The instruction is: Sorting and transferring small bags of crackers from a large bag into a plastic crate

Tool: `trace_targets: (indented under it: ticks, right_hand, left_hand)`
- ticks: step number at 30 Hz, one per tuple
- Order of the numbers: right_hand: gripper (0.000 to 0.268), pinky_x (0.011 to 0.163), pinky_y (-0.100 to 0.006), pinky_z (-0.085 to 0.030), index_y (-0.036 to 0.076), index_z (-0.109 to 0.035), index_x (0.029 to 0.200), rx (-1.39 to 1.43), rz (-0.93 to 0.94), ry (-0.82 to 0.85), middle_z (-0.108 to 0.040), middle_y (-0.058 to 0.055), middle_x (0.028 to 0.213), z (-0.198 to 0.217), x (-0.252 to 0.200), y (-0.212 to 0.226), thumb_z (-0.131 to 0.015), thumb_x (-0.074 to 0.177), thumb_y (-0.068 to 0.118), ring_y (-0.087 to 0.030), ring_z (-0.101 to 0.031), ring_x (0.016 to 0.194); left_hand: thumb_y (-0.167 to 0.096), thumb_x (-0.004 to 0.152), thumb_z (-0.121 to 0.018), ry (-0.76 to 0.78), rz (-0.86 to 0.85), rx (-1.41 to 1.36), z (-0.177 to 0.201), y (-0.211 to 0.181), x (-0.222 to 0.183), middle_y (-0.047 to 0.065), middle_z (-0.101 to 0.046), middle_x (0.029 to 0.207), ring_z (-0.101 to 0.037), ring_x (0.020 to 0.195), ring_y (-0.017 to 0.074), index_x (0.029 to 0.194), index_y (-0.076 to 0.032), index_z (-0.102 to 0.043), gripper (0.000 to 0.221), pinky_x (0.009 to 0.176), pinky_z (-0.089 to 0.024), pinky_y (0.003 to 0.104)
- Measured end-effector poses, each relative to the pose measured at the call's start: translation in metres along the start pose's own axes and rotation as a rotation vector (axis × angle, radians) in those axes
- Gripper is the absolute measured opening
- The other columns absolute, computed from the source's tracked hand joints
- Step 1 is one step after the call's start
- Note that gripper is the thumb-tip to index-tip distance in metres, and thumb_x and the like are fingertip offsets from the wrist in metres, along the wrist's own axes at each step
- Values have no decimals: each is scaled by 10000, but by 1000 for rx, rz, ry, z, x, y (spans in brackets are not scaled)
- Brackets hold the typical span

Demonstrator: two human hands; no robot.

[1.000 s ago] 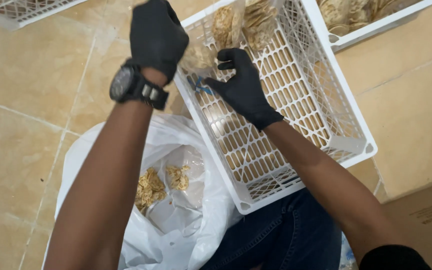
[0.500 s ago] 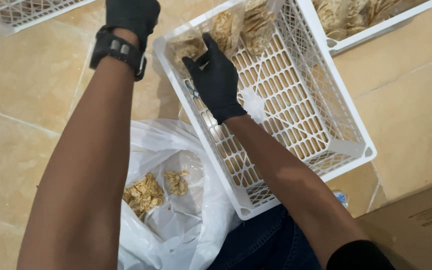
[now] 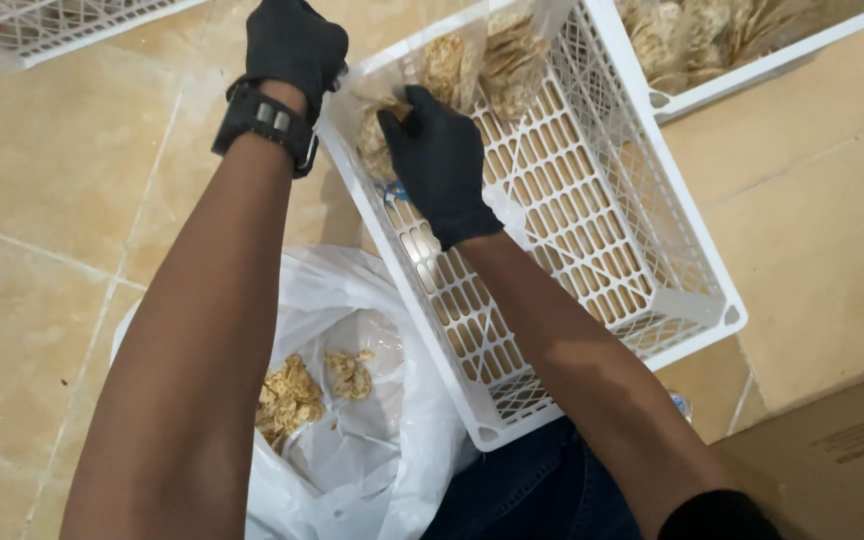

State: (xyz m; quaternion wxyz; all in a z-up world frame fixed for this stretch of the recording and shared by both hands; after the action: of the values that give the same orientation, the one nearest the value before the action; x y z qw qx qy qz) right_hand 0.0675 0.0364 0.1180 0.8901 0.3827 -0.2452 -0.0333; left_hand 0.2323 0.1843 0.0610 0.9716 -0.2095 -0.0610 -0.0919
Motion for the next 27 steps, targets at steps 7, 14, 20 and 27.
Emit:
trace_targets:
  ticks: [7, 14, 20, 27]
  right_hand:
    - [189, 556, -316, -452, 164, -592, 919, 127, 1, -40, -639, -17, 622, 2, -3, -1, -596, 783, 296, -194, -638, 596]
    - [343, 627, -276, -489, 141, -523, 1132, 212, 42, 17, -628, 20, 703, 17, -16, 8, -644, 825, 236, -103, -611, 602]
    - [315, 637, -247, -469, 122, -552, 1101, 251, 62, -8, -581, 21, 661, 28, -20, 22, -659, 814, 192, -80, -548, 581]
    - [284, 650, -230, -498, 79, -558, 1107, 433, -223, 134, -629, -59, 760, 95, -74, 26, -582, 824, 83, -101, -573, 671]
  left_hand:
    - [-221, 596, -522, -115, 169, -36, 47, -7, -26, 132, -590, 550, -584, 565, 370, 523, -103, -555, 142, 481, -435, 426]
    - [-370, 646, -617, -101, 189, -101, 48, -9, -37, 60, -656, 650, -616, 664, 321, 593, -157, -643, 221, 555, -472, 442]
    - [-456, 676, -653, -120, 145, -112, 74, -17, -48, 82, -660, 679, -619, 661, 312, 645, -125, -664, 333, 550, -479, 443]
    - [-167, 870, -564, -194, -144, -288, 213, -76, -188, 29, -583, 697, -543, 633, 185, 781, -104, -553, 110, 563, -396, 340]
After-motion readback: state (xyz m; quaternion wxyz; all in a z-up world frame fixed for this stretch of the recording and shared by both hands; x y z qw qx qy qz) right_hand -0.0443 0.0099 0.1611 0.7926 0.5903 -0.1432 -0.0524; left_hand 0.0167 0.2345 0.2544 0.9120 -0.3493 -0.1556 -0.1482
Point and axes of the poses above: each hand's wrist, its own x-axis towards the middle knuckle, its own z-axis out of the back of the hand, y = z × x, the point moved 10 cm from there along x, towards the middle knuckle
